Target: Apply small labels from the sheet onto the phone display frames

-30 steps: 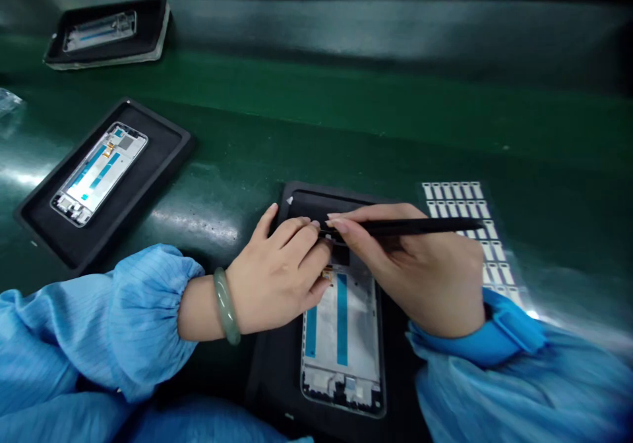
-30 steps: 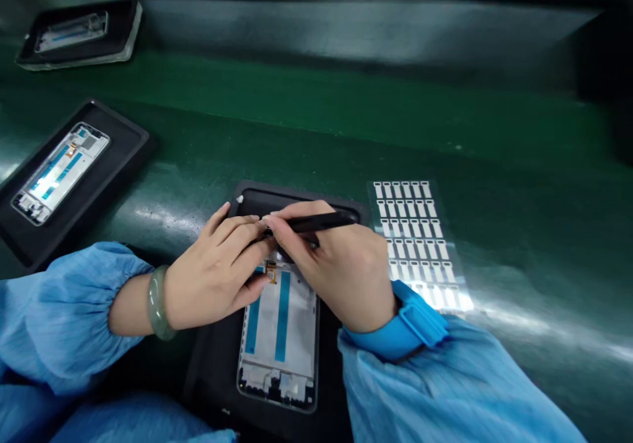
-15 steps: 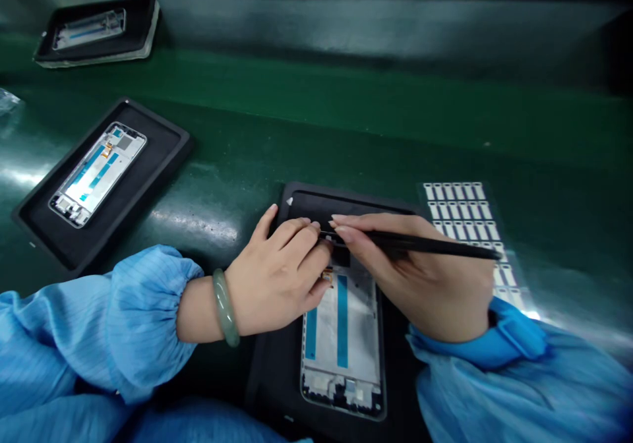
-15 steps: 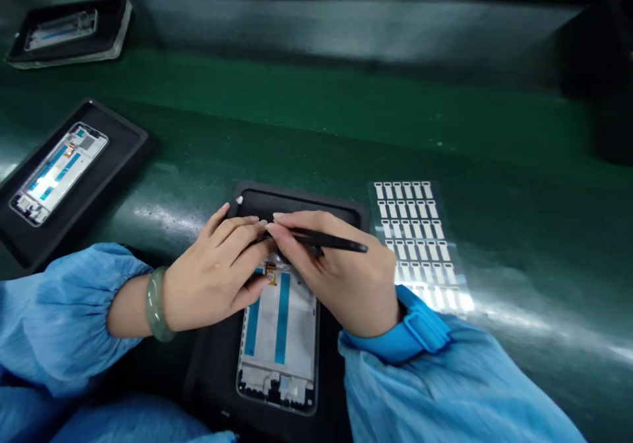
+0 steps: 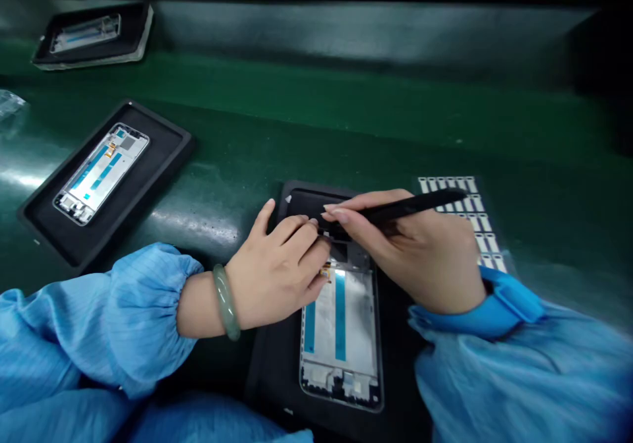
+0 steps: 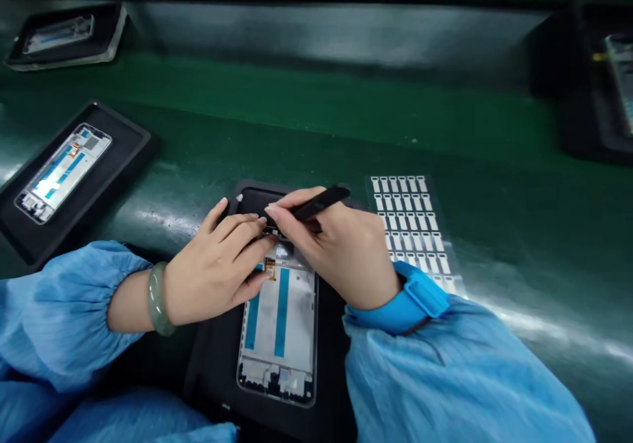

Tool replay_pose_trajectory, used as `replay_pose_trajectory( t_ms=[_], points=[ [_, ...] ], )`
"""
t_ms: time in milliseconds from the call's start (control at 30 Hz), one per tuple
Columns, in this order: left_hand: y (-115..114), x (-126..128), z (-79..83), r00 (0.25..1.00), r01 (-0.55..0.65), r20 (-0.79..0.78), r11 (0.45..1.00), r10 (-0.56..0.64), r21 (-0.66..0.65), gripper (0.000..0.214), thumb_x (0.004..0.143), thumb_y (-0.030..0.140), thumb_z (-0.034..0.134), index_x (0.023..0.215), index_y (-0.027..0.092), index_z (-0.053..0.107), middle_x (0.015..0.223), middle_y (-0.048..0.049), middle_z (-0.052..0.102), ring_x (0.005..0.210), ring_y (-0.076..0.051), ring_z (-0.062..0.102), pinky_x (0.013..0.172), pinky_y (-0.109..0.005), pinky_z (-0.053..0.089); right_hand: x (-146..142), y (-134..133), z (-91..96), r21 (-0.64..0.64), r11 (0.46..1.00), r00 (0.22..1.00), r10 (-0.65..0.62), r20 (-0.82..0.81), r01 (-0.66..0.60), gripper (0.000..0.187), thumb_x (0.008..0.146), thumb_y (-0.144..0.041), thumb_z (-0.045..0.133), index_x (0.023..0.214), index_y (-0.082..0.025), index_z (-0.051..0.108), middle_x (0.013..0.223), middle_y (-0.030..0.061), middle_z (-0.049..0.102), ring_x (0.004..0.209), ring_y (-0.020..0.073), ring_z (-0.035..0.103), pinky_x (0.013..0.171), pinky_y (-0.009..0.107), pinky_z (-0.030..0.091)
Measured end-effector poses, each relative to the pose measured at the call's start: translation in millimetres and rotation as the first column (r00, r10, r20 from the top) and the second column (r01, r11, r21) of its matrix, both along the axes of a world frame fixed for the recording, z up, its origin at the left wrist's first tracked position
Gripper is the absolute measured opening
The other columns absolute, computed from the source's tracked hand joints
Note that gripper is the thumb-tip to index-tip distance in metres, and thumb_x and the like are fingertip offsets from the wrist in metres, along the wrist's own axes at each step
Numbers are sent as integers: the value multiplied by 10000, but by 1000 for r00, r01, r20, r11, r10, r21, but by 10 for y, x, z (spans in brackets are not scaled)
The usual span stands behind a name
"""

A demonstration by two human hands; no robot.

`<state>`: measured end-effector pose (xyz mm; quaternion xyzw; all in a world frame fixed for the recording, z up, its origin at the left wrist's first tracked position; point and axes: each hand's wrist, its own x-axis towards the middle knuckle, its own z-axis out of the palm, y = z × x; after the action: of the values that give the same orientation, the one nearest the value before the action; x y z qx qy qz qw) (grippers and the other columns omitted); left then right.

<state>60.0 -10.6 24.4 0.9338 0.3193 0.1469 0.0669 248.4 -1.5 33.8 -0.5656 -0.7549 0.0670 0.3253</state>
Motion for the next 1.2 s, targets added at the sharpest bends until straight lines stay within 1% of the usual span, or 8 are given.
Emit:
replay_pose_trajectory(
  t_ms=[233, 600, 700, 767, 867, 967, 1067, 1200],
  points=[
    [-4, -7, -23, 1000, -7, 13, 1000, 7, -3, 331, 971, 327, 452, 1188, 119, 592, 1216, -121, 634, 1174, -281, 553, 1075, -605, 373, 67, -84, -18, -59, 995, 980, -95, -172, 86, 184, 886, -412, 614, 868, -244, 689, 828, 5, 768, 680, 170, 725, 519, 271, 530],
    [-2, -16, -18, 999, -11, 44, 999, 13, -52, 325, 983, 339, 421, 1163, 131, 593, 1188, -120, 643, 1178, -279, 555, 1092, -576, 364, 49, -89, -26, -66, 998, 999, 19, 30, -17, 201, 908, -413, 568, 924, -258, 694, 865, 7, 773, 733, 185, 736, 573, 292, 541],
    [15, -33, -29, 994, -8, 106, 996, 17, -91, 351, 955, 348, 470, 1179, 96, 567, 1186, -145, 634, 1162, -272, 562, 1104, -537, 370, 87, -88, 44, -61, 997, 989, 38, -141, -47, 146, 913, -363, 568, 933, -259, 668, 891, 9, 767, 791, 183, 733, 644, 302, 560],
    [27, -46, -40, 991, -4, 135, 995, 18, -100, 372, 940, 342, 489, 1192, 75, 548, 1185, -156, 630, 1149, -270, 568, 1110, -524, 366, 161, -57, 122, -27, 998, 964, -64, -259, 59, 172, 947, -333, 499, 968, -249, 648, 933, 30, 755, 808, 178, 721, 692, 320, 555],
    [47, -61, -51, 993, 4, 116, 995, 7, -101, 366, 938, 341, 483, 1200, 94, 547, 1182, -143, 630, 1128, -277, 570, 1110, -555, 341, 325, 35, 214, -66, 950, 953, -305, -3, 304, 249, 941, -341, 463, 1039, -219, 656, 1001, 100, 730, 872, 231, 694, 704, 358, 507],
    [90, -65, -49, 997, 16, 82, 995, -8, -100, 358, 953, 356, 461, 1215, 129, 551, 1173, -117, 635, 1090, -275, 576, 1106, -597, 302, 472, 130, 184, -221, 901, 891, -281, 357, 373, 355, 892, -438, 516, 1064, -172, 677, 969, 147, 719, 861, 306, 672, 647, 386, 452],
    [190, -42, -28, 997, -2, 72, 997, 8, -84, 307, 979, 332, 451, 1178, 135, 576, 1063, -79, 660, 1001, -233, 599, 1096, -536, 317, 549, 188, 40, -329, 882, 893, -189, 408, 337, 390, 884, -488, 513, 1017, -167, 691, 932, 133, 726, 792, 295, 667, 597, 369, 429],
    [370, 41, 27, 998, -35, -46, 997, 32, -69, 208, 993, 282, 465, 1002, 183, 648, 939, -31, 656, 905, -200, 601, 961, -451, 372, 603, 218, -154, -302, 922, 927, -129, 353, 243, 357, 901, -496, 487, 906, -202, 689, 915, 96, 731, 819, 269, 674, 613, 350, 452]
  ],
)
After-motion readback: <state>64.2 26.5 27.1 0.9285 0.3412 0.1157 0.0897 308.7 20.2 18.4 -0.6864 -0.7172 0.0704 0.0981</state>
